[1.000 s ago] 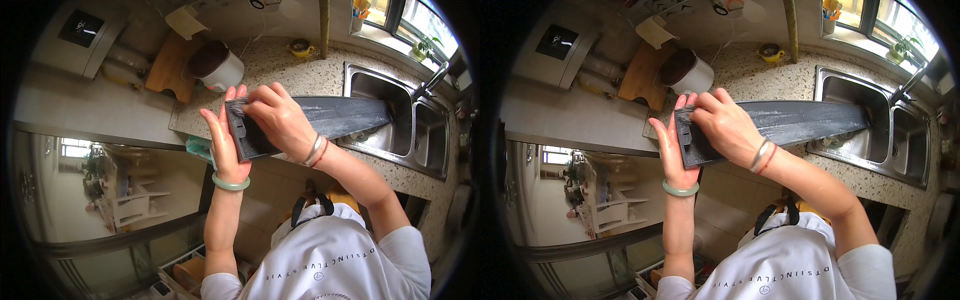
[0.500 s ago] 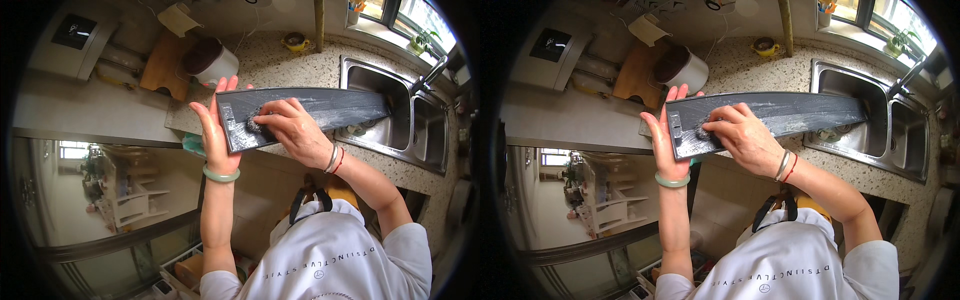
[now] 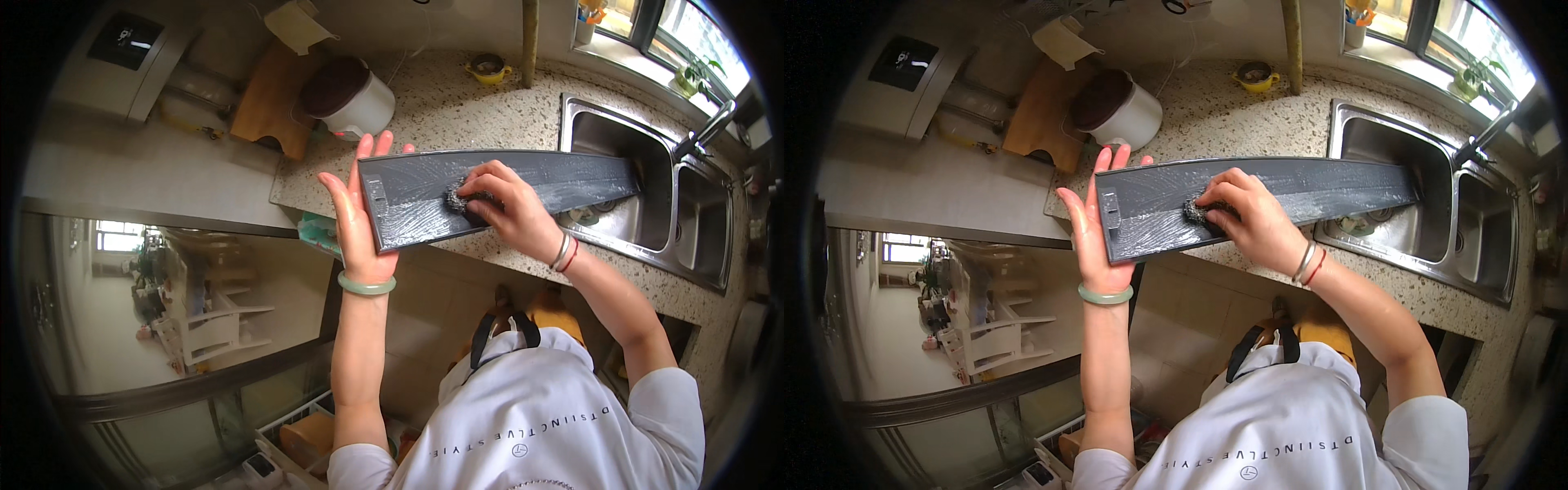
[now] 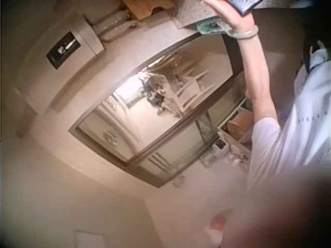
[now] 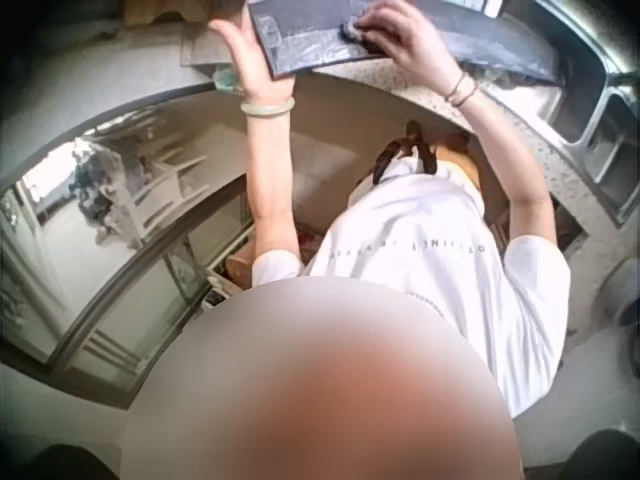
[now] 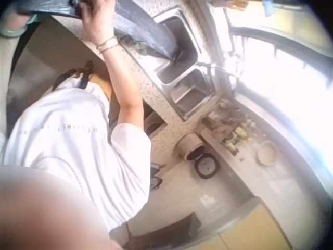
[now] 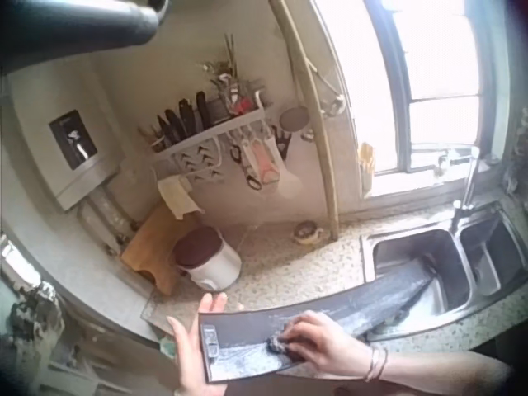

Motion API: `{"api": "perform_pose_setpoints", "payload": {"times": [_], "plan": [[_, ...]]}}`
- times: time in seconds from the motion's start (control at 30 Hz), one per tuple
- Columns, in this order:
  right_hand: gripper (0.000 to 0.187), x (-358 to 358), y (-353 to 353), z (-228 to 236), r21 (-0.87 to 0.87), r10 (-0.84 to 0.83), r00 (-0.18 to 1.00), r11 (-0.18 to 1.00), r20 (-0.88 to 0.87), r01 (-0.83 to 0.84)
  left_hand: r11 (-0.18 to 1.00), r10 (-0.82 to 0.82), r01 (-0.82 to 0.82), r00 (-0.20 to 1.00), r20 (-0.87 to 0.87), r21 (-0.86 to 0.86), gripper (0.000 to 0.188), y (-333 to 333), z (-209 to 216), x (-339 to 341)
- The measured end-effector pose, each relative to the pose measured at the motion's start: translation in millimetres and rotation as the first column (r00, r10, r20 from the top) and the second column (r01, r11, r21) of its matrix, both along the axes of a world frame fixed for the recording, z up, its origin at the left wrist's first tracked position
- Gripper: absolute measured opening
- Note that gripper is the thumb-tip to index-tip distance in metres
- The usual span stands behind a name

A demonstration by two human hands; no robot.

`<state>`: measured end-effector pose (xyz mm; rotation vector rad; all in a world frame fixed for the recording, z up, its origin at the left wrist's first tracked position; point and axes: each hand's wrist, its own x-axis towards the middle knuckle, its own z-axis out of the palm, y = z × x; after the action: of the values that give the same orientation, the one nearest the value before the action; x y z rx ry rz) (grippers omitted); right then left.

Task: The person scrubs a long, dark rectangular object with a steel wool pad over a kitchen sink. They repeatedly scrub the surface and rinse it under running water, flipping the object to clean both sides. The person continues scrubbing and rinsing the object until the end of the clip.

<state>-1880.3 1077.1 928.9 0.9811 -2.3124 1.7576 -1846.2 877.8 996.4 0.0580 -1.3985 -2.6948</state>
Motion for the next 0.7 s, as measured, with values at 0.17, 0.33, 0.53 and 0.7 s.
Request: {"api": "perform_pose_setpoints", "payload": {"times": [0.17,0.33,0.53,0.7], "plan": [[0.024,28.8,-26.5,47.1,-0.185,-0.137,0.991,0.973,-0.001,0.135,0.995,-0.058,0.058,0.998,-0.005,0.075,0.086,5.9,10.7,-0.7],[0.030,47.8,-48.4,93.1,-0.205,-0.027,0.961,0.978,-0.277,-0.032,0.973,-0.113,0.118,0.993,-0.034,0.197,0.089,11.4,20.8,4.0],[0.015,34.0,-64.8,94.9,-0.172,0.007,0.979,0.984,-0.202,-0.043,0.975,-0.119,0.131,0.990,-0.073,0.180,0.093,14.5,23.2,5.2],[0.010,24.1,-77.5,87.1,-0.336,-0.034,0.998,0.942,-0.059,0.012,0.979,-0.073,0.085,0.995,-0.074,0.187,0.089,4.2,10.8,-1.4]]}}
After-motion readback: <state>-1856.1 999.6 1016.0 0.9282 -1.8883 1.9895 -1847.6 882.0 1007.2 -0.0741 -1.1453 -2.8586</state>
